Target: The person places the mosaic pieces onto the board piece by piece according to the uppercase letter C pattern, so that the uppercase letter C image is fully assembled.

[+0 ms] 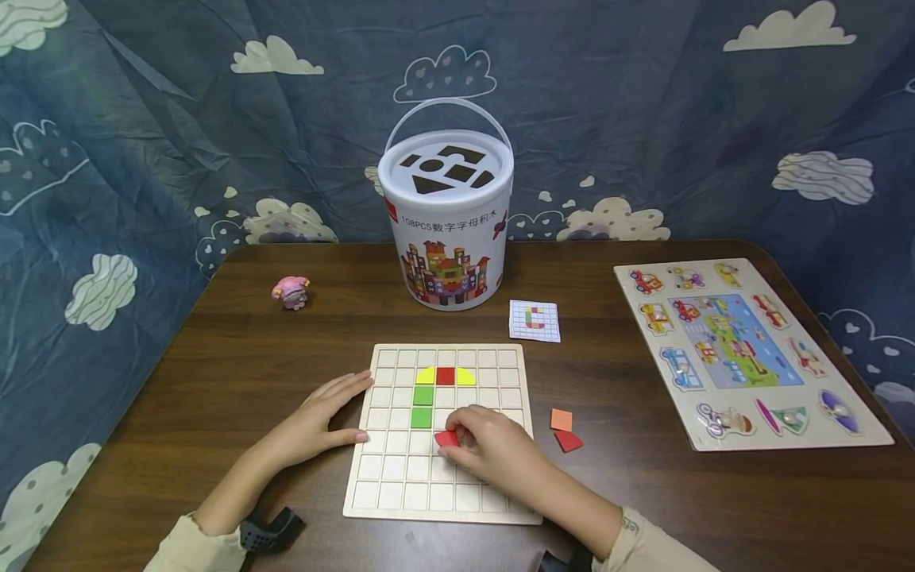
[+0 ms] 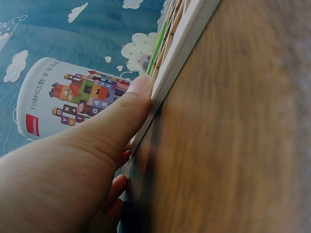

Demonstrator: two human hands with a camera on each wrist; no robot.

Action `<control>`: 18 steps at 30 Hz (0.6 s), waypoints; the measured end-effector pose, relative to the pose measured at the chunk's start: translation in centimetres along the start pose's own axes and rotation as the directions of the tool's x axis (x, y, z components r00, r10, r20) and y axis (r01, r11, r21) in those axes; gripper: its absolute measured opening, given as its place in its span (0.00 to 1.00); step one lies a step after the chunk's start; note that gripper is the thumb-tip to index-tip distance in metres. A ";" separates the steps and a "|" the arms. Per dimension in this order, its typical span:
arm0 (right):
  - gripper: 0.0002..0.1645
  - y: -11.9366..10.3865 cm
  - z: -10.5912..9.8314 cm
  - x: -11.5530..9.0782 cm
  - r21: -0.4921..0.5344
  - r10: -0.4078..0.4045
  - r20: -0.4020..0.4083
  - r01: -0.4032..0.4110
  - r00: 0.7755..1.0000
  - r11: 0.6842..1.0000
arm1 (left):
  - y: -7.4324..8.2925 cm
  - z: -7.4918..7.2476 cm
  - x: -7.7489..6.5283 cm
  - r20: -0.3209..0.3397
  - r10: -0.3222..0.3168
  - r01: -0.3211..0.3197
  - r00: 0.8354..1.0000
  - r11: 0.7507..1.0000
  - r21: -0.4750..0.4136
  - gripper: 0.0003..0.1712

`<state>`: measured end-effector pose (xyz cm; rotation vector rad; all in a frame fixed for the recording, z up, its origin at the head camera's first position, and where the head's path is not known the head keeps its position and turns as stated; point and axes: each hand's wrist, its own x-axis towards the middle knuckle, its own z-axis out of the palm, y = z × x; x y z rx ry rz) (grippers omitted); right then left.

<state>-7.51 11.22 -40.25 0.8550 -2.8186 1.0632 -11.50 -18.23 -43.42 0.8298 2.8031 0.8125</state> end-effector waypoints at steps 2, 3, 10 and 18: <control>0.11 -0.1 0.7 0.5 -0.015 0.007 0.006 -0.007 1.000 1.000 | 0.0 0.0 0.0 0.000 -0.001 0.001 1.000 1.000 -0.002 0.45; 0.11 -0.2 1.0 0.7 -0.024 0.007 0.006 -0.007 1.000 1.000 | 0.0 0.0 0.0 0.000 -0.002 0.002 1.000 1.000 -0.003 0.45; 0.12 -0.4 3.0 1.8 -0.097 0.006 0.001 -0.006 1.000 0.995 | -0.1 0.1 0.0 0.001 0.002 -0.002 1.000 1.000 0.000 0.44; 0.14 -0.3 3.2 2.1 -0.092 0.000 0.044 0.004 0.999 0.996 | -0.1 0.2 0.1 -0.003 0.004 -0.004 1.000 1.000 -0.002 0.44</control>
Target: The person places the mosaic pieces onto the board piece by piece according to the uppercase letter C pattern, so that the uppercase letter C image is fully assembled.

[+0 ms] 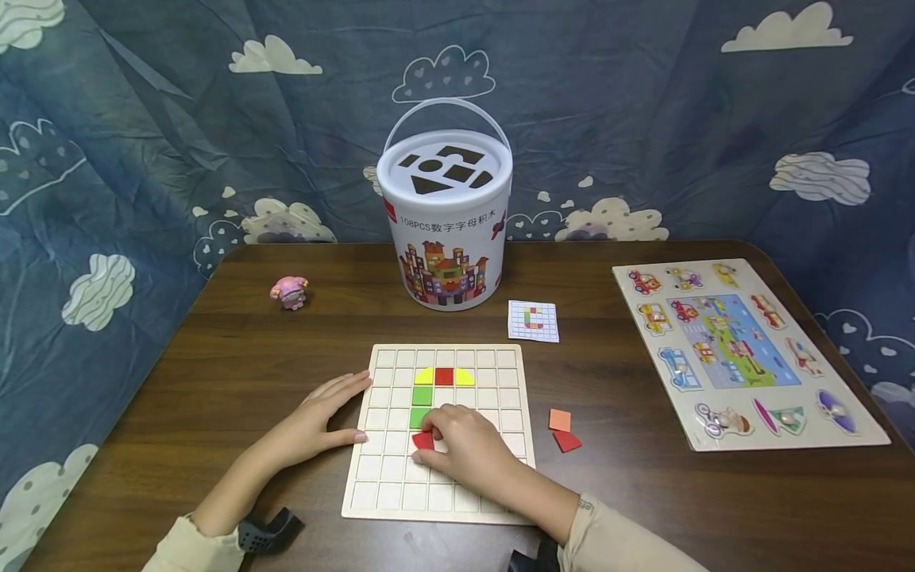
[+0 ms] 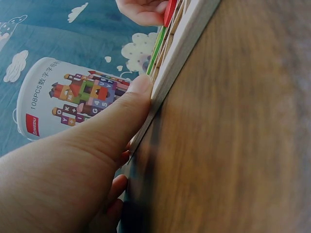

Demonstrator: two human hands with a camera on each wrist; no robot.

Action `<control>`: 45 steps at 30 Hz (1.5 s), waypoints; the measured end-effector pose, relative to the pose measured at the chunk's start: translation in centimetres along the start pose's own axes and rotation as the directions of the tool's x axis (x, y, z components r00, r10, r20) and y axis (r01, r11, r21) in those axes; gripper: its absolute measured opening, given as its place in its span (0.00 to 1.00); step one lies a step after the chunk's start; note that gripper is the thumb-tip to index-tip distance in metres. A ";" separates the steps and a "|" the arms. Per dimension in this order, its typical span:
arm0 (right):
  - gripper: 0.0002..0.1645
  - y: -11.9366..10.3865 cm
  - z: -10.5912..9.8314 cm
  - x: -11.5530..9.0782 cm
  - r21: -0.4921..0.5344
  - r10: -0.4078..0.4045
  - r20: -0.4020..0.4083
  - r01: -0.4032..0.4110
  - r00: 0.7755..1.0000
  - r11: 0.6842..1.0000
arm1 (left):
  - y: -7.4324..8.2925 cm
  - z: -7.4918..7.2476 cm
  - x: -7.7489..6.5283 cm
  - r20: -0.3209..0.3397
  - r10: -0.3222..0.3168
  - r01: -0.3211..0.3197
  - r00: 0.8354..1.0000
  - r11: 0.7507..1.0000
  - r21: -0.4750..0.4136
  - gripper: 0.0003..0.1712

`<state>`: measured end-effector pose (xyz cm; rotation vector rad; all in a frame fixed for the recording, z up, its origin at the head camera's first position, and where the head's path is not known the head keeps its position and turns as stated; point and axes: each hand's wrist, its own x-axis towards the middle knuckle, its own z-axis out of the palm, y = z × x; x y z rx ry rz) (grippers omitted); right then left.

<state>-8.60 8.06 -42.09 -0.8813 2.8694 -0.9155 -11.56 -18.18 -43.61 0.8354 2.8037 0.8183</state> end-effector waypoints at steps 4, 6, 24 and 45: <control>0.11 0.3 -0.4 0.1 0.081 0.005 0.073 -0.011 0.997 0.997 | 0.0 0.0 -0.1 -0.002 0.003 -0.003 1.000 1.000 -0.002 0.45; 0.10 0.4 -0.5 0.1 0.112 0.000 0.090 -0.010 0.996 0.994 | 0.1 0.0 -0.2 -0.007 0.011 -0.011 1.000 1.000 -0.001 0.45; 0.11 0.1 -0.5 0.2 0.080 -0.030 0.087 0.023 0.996 0.997 | 0.1 -0.1 -0.3 -0.013 0.010 -0.010 1.000 1.000 0.006 0.45; 0.25 5.9 -7.7 -5.2 0.013 0.068 -0.174 -0.066 0.982 0.998 | 0.1 0.0 0.0 -0.002 0.004 -0.004 1.000 1.000 0.016 0.45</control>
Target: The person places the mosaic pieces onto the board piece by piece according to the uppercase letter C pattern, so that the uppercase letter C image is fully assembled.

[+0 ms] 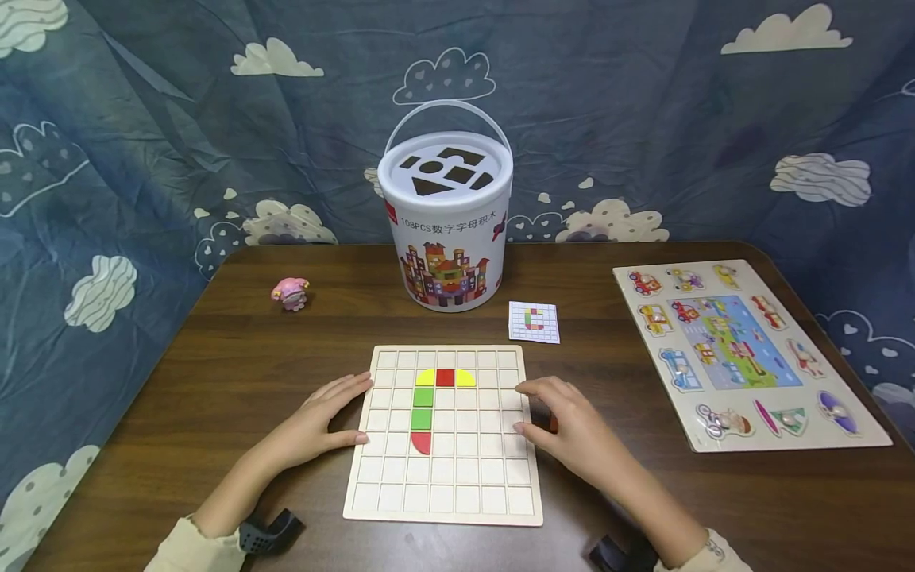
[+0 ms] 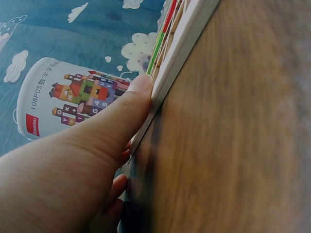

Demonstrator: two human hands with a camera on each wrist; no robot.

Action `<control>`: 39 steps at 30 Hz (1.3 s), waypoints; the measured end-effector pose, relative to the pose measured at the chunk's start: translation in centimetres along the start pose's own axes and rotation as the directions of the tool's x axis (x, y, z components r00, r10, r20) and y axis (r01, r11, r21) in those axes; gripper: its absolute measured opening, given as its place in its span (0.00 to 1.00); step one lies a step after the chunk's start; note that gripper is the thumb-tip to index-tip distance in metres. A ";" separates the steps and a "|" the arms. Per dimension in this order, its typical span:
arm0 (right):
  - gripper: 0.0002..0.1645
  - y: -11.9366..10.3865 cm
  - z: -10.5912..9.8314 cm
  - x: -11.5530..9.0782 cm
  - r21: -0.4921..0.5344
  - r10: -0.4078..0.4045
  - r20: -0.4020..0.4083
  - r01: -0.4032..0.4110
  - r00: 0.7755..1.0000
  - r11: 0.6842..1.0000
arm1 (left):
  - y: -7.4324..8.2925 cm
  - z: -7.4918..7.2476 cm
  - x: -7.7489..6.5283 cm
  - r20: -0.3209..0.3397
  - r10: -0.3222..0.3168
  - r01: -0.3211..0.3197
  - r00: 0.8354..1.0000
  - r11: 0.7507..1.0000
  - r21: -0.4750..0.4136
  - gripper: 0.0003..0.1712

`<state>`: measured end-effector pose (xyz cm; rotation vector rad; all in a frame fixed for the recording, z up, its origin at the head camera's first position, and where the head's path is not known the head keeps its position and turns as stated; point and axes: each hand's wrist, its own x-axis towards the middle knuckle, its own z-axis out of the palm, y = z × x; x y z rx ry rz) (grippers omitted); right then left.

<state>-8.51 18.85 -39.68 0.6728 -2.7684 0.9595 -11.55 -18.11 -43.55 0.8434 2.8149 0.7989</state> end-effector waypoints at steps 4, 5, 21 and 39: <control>0.26 1.9 -0.4 -1.1 -0.048 0.027 -0.023 -0.028 0.999 0.998 | 0.0 0.0 0.1 -0.001 0.002 -0.002 1.000 1.000 0.001 0.44; 0.26 2.2 -0.4 -1.3 -0.063 0.033 -0.024 -0.034 0.999 0.997 | 0.0 0.0 0.1 0.000 0.003 -0.003 1.000 1.000 0.002 0.44; 0.19 3.0 0.1 -1.7 -0.077 0.124 0.012 -0.123 0.992 0.989 | 0.1 -0.1 0.0 0.005 -0.004 0.004 1.000 1.000 -0.002 0.44; 0.19 1.0 -0.1 -1.1 -0.026 0.010 -0.017 -0.010 1.000 1.000 | -0.1 0.0 0.0 0.010 -0.002 0.003 1.000 1.000 -0.014 0.45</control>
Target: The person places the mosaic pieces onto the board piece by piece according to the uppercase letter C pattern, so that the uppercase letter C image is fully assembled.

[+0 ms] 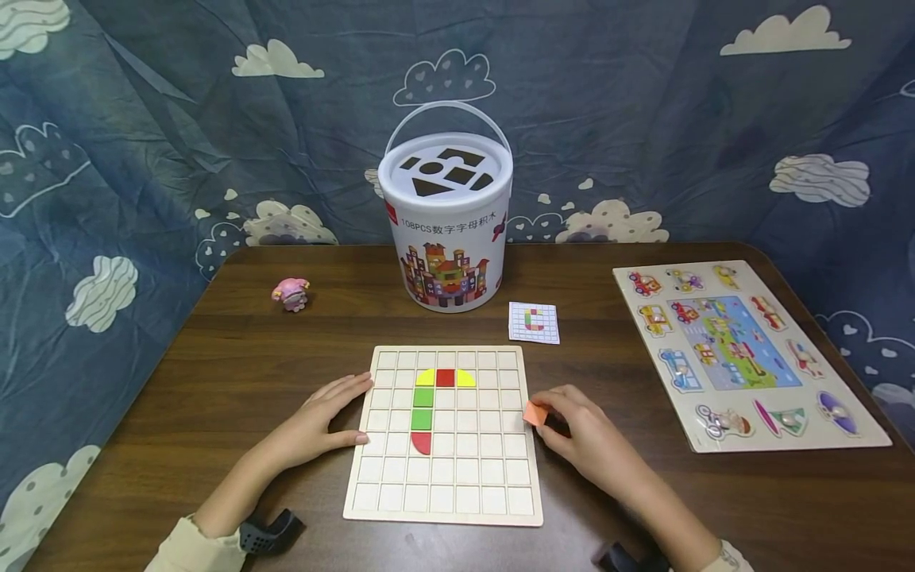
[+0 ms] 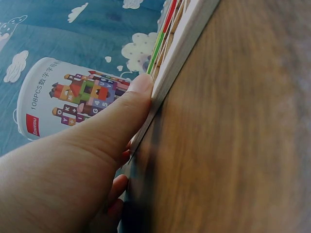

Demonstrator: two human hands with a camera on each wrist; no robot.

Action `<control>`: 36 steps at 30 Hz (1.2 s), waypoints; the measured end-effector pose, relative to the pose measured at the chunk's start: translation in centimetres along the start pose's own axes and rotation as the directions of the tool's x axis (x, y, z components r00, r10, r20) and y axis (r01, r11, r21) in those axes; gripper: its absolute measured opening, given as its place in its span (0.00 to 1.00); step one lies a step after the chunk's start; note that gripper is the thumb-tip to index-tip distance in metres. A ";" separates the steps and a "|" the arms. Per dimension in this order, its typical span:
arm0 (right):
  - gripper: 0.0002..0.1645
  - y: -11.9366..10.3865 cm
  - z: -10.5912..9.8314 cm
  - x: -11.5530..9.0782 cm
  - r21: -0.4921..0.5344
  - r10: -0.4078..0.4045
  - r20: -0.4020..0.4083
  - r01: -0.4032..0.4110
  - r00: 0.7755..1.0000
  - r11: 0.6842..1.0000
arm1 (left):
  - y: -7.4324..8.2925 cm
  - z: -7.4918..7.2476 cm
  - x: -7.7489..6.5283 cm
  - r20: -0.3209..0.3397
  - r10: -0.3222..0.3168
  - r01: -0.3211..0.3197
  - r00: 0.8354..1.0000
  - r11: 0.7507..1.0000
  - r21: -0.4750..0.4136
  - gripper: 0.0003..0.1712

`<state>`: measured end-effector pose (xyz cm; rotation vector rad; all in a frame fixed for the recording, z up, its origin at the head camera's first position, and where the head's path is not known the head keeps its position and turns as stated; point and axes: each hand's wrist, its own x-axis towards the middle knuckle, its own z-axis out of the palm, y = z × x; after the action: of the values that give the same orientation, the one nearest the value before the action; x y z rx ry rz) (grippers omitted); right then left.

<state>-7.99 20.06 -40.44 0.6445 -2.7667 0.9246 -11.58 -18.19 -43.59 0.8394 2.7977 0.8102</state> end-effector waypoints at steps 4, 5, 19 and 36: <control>0.19 -1.7 0.4 0.7 0.041 -0.083 -0.004 0.083 0.997 0.996 | 0.0 0.0 0.0 0.001 -0.003 0.003 1.000 1.000 0.001 0.45; 0.19 -2.1 0.5 0.8 0.048 -0.095 0.001 0.095 0.995 0.994 | 0.0 0.0 0.0 0.001 -0.004 0.004 1.000 1.000 0.000 0.45; 0.16 -4.8 5.1 2.4 0.199 -0.123 0.213 0.080 0.969 0.977 | 0.1 0.0 0.0 -0.002 -0.003 0.003 1.000 1.000 0.006 0.44; 0.13 -5.1 6.5 2.9 0.135 -0.140 0.221 0.112 0.965 0.984 | 0.0 0.0 0.0 0.002 0.001 -0.001 1.000 1.000 0.009 0.45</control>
<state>-8.36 11.49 -42.15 0.9953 -2.8393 1.0585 -11.59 -18.18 -43.56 0.8433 2.8012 0.7964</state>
